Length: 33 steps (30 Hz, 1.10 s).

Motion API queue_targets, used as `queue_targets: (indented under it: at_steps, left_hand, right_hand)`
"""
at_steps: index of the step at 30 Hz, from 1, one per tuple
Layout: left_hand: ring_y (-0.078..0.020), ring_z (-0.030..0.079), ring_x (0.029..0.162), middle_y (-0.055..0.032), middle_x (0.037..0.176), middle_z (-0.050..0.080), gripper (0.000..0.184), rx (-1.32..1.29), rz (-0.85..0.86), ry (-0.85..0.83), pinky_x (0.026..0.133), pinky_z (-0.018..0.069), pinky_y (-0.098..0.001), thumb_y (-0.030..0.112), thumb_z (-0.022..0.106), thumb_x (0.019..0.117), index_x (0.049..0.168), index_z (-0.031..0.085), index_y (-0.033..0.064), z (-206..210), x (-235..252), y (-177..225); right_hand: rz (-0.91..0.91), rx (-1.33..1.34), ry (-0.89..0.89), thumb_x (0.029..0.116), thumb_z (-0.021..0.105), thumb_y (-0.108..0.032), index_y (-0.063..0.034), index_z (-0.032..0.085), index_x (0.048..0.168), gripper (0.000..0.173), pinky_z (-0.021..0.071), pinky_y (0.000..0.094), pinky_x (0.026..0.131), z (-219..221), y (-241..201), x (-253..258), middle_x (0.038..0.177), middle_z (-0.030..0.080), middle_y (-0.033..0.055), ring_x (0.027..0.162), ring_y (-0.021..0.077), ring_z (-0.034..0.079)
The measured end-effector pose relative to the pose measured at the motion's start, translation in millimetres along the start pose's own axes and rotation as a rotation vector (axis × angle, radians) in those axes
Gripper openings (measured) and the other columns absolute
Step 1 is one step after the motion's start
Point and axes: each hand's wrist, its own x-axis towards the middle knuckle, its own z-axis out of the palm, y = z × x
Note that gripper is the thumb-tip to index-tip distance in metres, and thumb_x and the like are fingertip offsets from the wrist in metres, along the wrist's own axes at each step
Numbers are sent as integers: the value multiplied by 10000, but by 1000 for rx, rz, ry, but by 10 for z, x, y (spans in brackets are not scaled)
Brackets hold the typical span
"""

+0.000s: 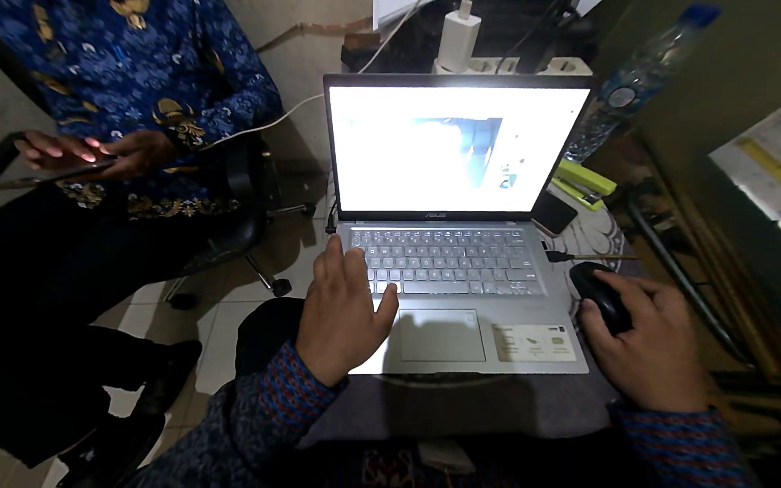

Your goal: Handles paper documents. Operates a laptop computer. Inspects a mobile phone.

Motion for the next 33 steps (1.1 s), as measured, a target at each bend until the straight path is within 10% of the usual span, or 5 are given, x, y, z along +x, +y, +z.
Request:
queue_targets:
  at_steps: [33]
  left_hand:
    - [-438,535,1285,-308,1502,433,765,1,10,2,946,535,-510,624,482,921,1351,560,-4,0,-5,-2]
  right_hand:
    - [18,-37,-4,889,573,-477,-97,597,1395,634,511,606,875,-32,-35,2,1239,607,270,1091,436,612]
